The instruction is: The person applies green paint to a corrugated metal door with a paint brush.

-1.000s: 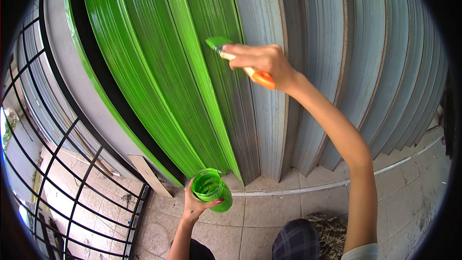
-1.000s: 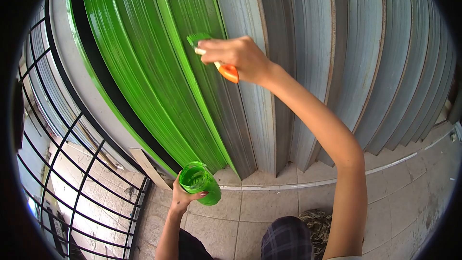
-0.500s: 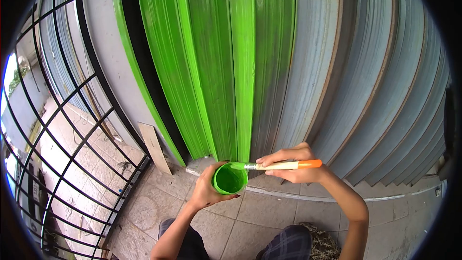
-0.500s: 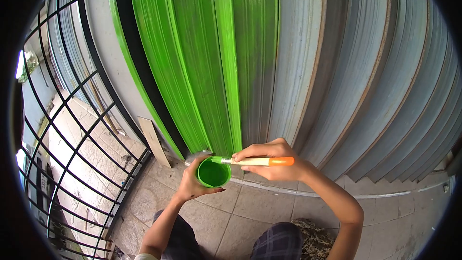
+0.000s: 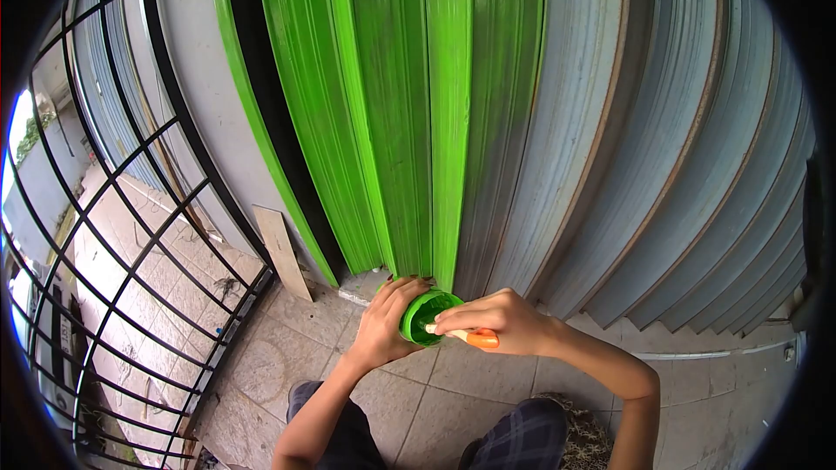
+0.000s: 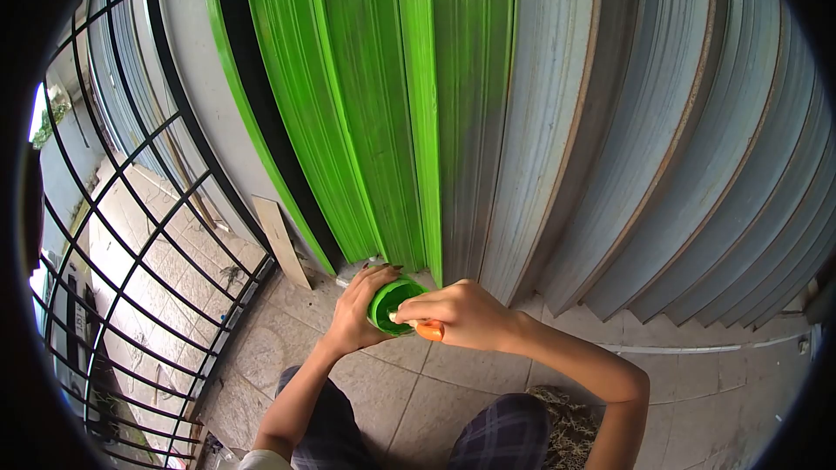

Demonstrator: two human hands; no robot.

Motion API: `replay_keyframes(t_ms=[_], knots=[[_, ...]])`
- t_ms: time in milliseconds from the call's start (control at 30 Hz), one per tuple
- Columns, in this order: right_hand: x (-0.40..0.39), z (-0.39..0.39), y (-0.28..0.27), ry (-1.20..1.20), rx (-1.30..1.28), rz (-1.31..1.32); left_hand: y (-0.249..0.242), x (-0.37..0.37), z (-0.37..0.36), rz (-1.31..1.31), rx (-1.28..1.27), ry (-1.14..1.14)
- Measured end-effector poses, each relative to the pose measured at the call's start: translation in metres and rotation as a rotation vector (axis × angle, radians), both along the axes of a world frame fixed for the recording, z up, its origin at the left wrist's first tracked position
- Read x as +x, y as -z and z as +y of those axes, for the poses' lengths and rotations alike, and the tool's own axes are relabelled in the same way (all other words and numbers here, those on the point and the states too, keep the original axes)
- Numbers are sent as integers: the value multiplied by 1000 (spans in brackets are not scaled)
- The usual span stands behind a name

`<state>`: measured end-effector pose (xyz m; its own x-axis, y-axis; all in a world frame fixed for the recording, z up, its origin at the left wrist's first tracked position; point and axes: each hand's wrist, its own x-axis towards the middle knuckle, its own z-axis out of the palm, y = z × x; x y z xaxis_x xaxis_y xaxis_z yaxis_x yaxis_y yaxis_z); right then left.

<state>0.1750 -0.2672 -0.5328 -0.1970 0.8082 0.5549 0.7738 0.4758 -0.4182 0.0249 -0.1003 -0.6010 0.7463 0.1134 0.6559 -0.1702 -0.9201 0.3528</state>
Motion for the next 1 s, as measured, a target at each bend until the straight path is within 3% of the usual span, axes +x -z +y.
replay_keyframes(t_ms=[633, 733, 867, 1000], knots=[[-7, 16, 15, 14, -126, -104, 1, -1, -3, -19, 19, 2], [-8, 13, 2, 98, -72, 7, -1, -2, -2, -6, -36, -5], [-4, 11, 0, 144, -25, 353, -4, -4, -3, 20, -108, -67], [-3, 12, 24, 150, -106, 871, 0, -2, -4, 29, -187, -125]])
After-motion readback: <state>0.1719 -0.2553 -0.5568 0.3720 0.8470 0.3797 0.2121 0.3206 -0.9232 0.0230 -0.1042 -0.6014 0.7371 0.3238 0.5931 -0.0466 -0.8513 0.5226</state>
